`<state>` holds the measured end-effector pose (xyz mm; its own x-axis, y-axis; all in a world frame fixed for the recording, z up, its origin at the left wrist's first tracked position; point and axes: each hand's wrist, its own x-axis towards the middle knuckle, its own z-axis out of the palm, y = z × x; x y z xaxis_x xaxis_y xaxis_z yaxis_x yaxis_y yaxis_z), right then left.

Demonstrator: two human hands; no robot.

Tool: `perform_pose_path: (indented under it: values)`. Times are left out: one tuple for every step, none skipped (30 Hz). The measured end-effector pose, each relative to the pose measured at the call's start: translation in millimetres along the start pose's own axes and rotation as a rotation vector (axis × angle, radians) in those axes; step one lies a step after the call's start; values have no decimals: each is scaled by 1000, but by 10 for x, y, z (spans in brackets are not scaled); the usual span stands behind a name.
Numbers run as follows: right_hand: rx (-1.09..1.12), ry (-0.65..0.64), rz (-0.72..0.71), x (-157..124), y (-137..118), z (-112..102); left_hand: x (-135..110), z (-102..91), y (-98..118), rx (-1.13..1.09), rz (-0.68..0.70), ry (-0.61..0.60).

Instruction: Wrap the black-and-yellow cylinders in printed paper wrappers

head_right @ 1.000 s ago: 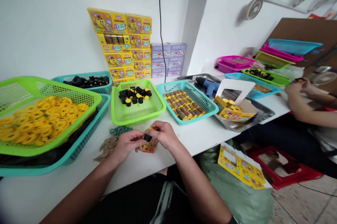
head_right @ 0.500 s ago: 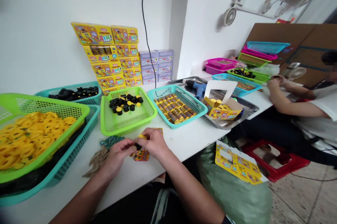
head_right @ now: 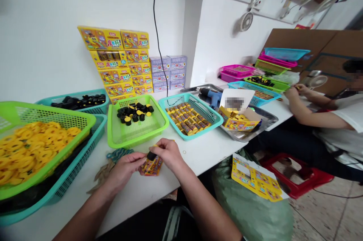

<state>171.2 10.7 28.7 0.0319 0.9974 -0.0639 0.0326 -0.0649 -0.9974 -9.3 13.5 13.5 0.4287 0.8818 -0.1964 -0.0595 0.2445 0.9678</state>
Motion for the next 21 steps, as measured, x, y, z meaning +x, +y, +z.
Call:
perform_pose_path:
  values:
    - [24,-8,6,-7,0,-1,6,-4,-7,20,4,16]
    - [50,-18,15,-15,-3,-4,11,-7,-12,29,5,33]
    - [77,-25,23,-24,-10,-8,15,-10,-16,29,5,52]
    - [100,-29,28,-33,-19,-14,19,-13,-18,29,9,72]
    - [112,-29,26,-43,-30,-22,21,-18,-18,36,20,90]
    - [110,-24,14,-54,-43,-30,24,-23,-19,51,37,112]
    - [94,-21,-9,-65,-54,-36,26,-29,-19,73,57,136]
    - [69,-23,-37,-76,-64,-40,28,-34,-21,95,78,159]
    - [41,-34,-63,-88,-70,-39,29,-38,-22,114,98,179]
    - [16,-60,-79,-100,-73,-32,29,-40,-25,125,116,197]
    - [-5,-96,-78,-111,-70,-20,27,-40,-27,127,129,214]
    - [-23,-136,-61,-120,-62,-2,23,-38,-29,119,138,227]
    - [-38,-170,-32,-128,-51,20,19,-36,-31,105,142,229]
    - [-48,-191,-1,-134,-37,44,13,-33,-31,86,143,226]
    - [-56,-202,26,-137,-22,68,8,-30,-31,67,140,213]
    - [-57,-199,42,-138,-8,90,2,-27,-29,50,136,200]
    - [-49,-190,49,-137,3,108,-2,-24,-26,35,130,190]
    - [-34,-186,48,-135,10,120,-6,-22,-22,25,123,184]
    - [-19,-188,43,-132,12,125,-8,-20,-17,19,115,184]
    - [-8,-195,38,-128,9,124,-10,-20,-11,15,104,183]
    - [-2,-202,34,-125,2,117,-10,-21,-6,14,89,177]
